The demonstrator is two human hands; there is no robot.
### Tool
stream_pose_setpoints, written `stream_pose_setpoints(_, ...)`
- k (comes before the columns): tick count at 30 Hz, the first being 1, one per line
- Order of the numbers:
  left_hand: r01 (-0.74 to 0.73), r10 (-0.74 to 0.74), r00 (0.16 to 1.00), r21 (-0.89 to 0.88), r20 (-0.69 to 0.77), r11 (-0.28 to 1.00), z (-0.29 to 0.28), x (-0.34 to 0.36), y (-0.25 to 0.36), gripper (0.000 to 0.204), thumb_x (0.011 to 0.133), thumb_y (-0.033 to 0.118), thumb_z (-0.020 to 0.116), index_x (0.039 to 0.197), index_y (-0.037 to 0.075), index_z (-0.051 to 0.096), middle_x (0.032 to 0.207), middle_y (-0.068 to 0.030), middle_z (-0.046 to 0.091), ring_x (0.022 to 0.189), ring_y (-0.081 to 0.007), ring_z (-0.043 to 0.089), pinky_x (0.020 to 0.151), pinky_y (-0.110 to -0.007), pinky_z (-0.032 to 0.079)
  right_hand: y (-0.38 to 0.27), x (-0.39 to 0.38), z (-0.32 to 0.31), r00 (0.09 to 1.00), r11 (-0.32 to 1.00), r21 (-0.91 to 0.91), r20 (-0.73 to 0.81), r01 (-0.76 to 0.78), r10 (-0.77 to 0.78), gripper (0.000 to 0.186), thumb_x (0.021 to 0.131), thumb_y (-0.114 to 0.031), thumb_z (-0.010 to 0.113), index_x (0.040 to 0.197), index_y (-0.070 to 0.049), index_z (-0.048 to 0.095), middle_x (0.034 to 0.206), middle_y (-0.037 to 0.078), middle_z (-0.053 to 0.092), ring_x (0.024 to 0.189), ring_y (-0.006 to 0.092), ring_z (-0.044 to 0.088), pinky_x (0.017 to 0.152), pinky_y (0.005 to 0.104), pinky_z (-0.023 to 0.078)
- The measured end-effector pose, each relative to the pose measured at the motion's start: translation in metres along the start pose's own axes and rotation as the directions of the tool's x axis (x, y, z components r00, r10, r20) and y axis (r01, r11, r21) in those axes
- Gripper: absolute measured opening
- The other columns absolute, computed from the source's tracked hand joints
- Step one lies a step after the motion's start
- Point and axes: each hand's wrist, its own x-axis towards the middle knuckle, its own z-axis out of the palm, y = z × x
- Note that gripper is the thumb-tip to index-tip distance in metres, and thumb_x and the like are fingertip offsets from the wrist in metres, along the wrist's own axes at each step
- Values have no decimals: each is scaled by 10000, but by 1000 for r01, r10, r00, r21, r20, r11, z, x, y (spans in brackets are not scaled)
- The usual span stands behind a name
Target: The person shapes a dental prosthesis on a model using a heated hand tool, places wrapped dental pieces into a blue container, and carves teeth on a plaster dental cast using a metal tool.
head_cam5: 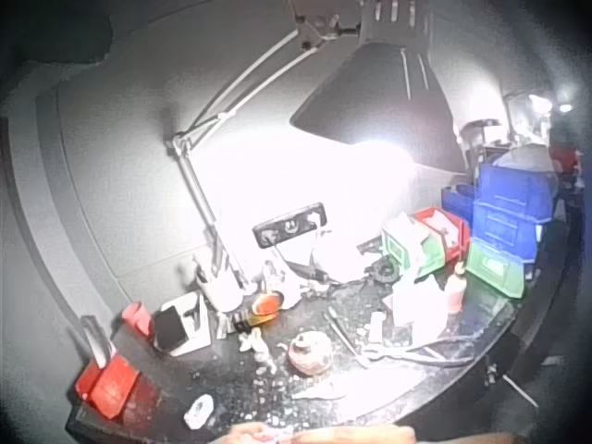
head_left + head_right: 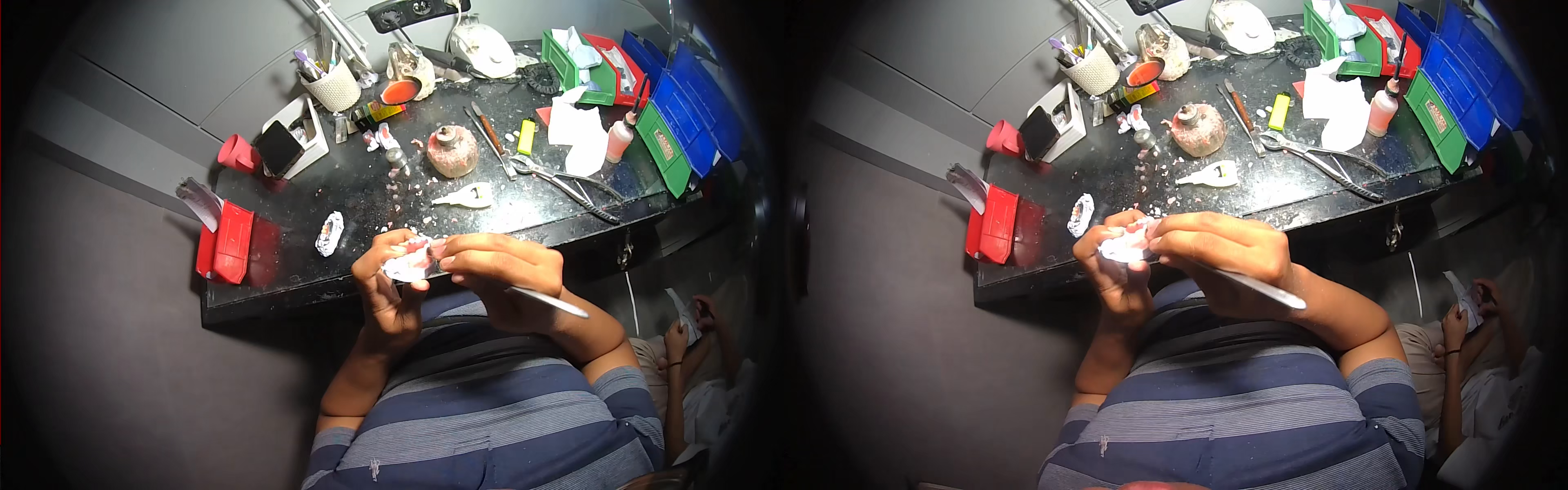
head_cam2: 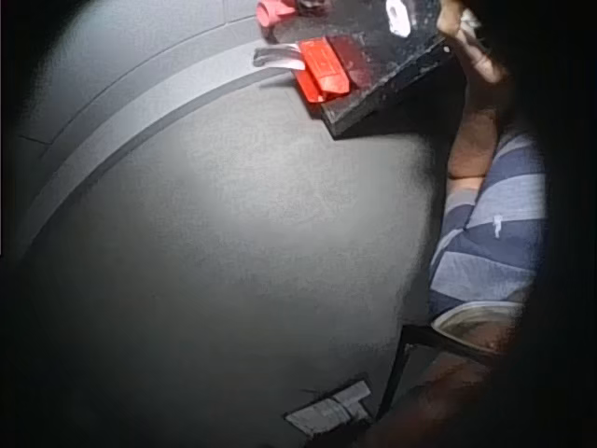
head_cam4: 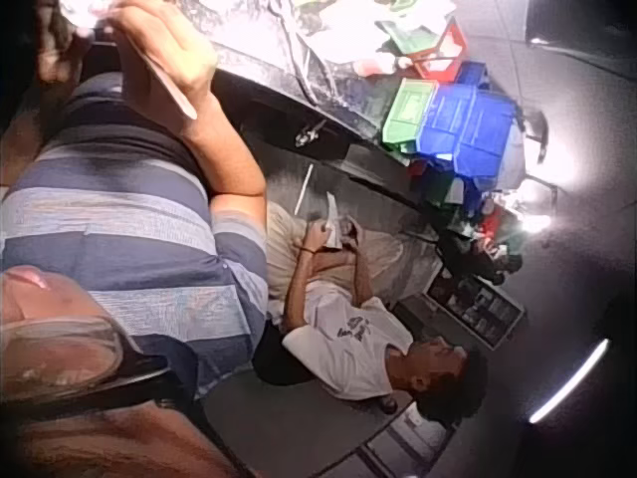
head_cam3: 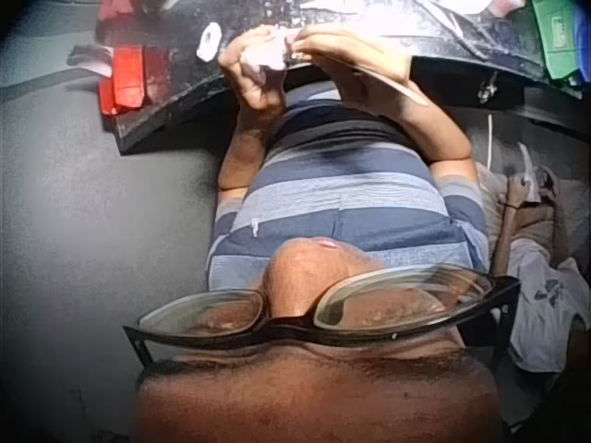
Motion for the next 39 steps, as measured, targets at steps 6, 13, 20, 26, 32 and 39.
stream_pose_setpoints(6,-5,11,997,-83,81,996,-3,2,-2,436,1015,269,584,1324,85,336,1207,-200,469,1033,-208,506,906,-352,444,6,2,-4,997,994,89,44,-60,57,150,841,34,714,986,10,682,955,144,726,859,259,740,737,319,594)
stream_pose_setpoints(13,12,0,996,-124,91,992,-4,1,-1,425,1016,228,576,1325,63,336,1191,-195,459,1038,-204,495,932,-358,427,6,1,-2,995,991,99,53,-90,85,156,842,38,706,995,12,685,952,146,728,866,263,741,733,321,593)
stream_pose_setpoints(20,32,-21,996,-138,82,990,-3,1,1,422,1014,234,580,1316,68,336,1186,-189,462,1025,-192,492,925,-351,426,9,-1,-2,995,985,146,60,-93,85,141,839,34,710,976,7,692,938,142,732,873,270,742,748,331,591)
stream_pose_setpoints(26,30,-13,995,-159,103,987,-4,0,1,442,1010,234,589,1328,77,325,1198,-178,468,991,-168,493,891,-328,429,7,2,-9,983,977,151,131,-150,131,126,844,43,700,963,5,694,919,133,736,870,264,742,749,328,585)
stream_pose_setpoints(32,76,-60,995,-219,79,973,-2,-1,2,463,1011,286,581,1325,79,311,1204,-193,476,999,-192,561,900,-360,482,13,0,-14,983,956,229,40,-183,178,125,864,22,707,990,24,699,940,143,736,873,247,737,758,333,578)
stream_pose_setpoints(39,262,-227,965,-466,131,845,-1,1,8,535,1000,429,534,1309,75,281,1077,-213,551,860,-258,640,835,-412,529,5,-14,-17,941,881,413,-136,-231,310,216,974,-130,646,960,84,616,904,238,720,828,318,739,773,435,611)
